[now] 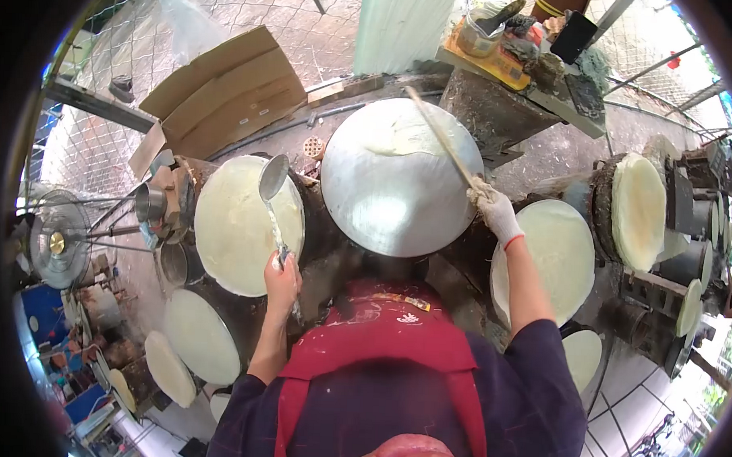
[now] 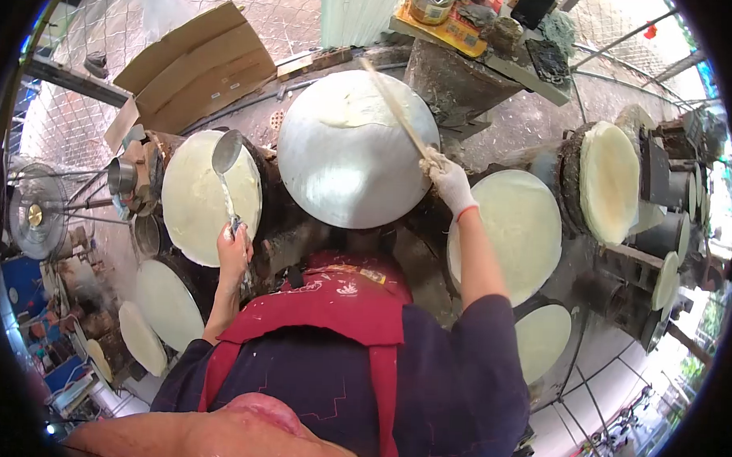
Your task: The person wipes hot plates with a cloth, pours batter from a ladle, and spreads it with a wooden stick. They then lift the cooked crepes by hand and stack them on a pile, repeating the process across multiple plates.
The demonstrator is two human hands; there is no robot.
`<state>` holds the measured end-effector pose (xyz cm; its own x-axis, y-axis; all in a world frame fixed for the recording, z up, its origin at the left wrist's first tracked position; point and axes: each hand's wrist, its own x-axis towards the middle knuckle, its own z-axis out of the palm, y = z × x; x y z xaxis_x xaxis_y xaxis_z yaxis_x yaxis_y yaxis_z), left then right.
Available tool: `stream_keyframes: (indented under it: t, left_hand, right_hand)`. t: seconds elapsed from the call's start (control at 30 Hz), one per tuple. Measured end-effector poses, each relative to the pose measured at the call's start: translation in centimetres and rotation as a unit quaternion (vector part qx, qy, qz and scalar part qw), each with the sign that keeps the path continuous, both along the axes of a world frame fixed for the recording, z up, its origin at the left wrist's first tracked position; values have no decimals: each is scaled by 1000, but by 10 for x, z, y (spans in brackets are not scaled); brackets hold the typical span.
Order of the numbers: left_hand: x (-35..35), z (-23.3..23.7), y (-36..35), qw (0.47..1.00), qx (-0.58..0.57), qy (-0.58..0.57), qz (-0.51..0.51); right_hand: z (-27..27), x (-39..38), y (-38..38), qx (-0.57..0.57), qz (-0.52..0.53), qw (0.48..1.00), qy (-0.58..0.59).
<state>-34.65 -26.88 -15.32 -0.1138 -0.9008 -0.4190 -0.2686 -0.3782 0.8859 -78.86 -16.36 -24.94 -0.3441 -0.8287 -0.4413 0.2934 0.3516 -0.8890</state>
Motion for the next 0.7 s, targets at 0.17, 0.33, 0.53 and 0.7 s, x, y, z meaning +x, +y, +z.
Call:
stream_keyframes:
  t: [0.17, 0.33, 0.53, 0.7]
  left_hand:
    - [-11, 7, 26, 999, 10, -18, 25]
    - [-10, 6, 41, 999, -7, -30, 35]
    - [-13, 12, 53, 997, 7, -32, 63]
    - [-7, -1, 48, 995, 19, -87, 50]
  right_hand:
    - [0, 23, -11, 36, 141, 989, -16]
    - [-11, -40, -23, -34, 117, 991, -51]
    - [12, -15, -43, 130, 267, 955, 14]
    - [-2, -42, -37, -15, 247, 969, 2]
